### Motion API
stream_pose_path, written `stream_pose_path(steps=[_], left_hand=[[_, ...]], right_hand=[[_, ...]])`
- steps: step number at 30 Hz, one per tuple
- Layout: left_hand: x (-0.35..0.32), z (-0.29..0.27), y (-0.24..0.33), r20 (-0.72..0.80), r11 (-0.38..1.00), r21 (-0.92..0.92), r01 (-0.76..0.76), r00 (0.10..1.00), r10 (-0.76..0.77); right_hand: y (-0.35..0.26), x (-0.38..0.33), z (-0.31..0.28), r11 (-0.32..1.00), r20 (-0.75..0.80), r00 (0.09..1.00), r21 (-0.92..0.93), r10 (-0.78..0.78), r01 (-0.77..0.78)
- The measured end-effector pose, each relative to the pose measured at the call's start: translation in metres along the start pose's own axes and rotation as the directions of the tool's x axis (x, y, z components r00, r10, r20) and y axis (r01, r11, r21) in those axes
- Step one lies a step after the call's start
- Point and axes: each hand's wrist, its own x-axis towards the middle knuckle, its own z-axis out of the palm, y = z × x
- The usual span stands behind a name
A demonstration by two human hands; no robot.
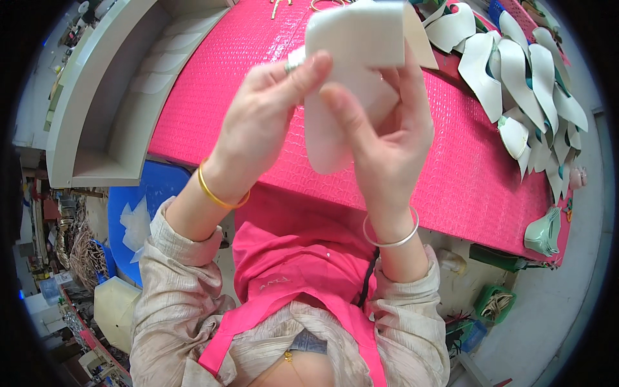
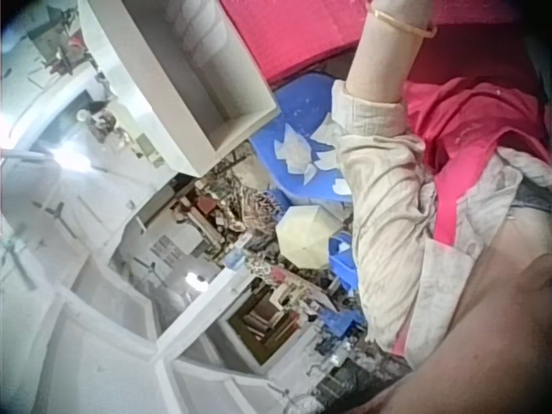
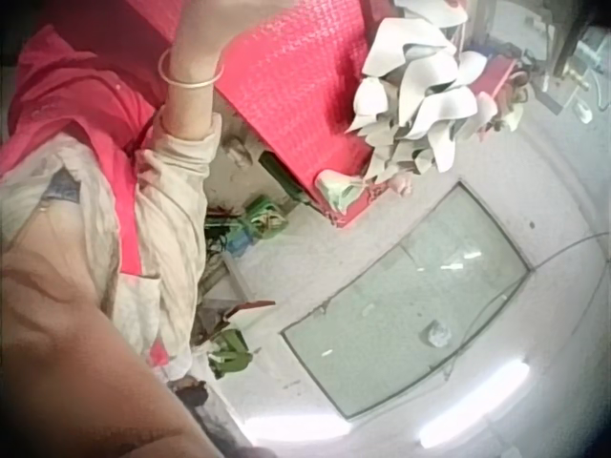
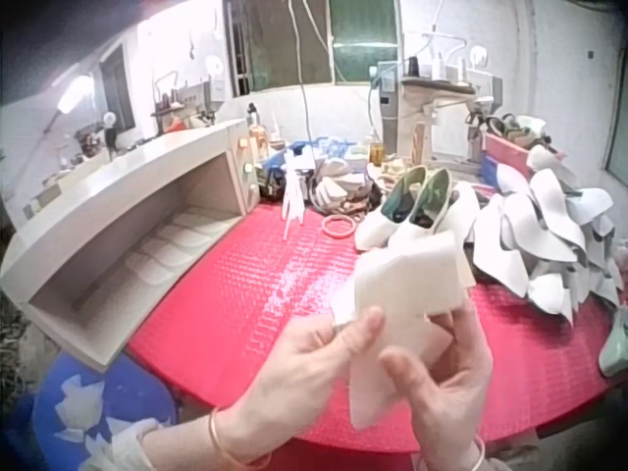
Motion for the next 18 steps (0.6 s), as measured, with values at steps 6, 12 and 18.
stream_pose_path(steps=[6, 12, 18], left_hand=[[0.04, -0.019, 0.039, 0.201, 0.988, -0.128, 0.091, 0.978, -0.064], [0.047, -0.001, 0.047, 0.065, 0.982, -0.096, 0.162, 0.986, -0.156], [0.036, -0.003, 0.056, 0.166, 0.988, -0.116, 0.105, 0.982, -0.085]], right_hand=[[0.006, -0.018, -0.006, 0.998, -0.048, 0.997, 0.041, 0.059, -0.057], [0.019, -0.01, -0.003, 0.999, -0.062, 0.997, 0.015, 0.042, -0.041], [0.032, -0.006, -0.006, 0.991, -0.12, 0.987, -0.074, 0.106, -0.115]])
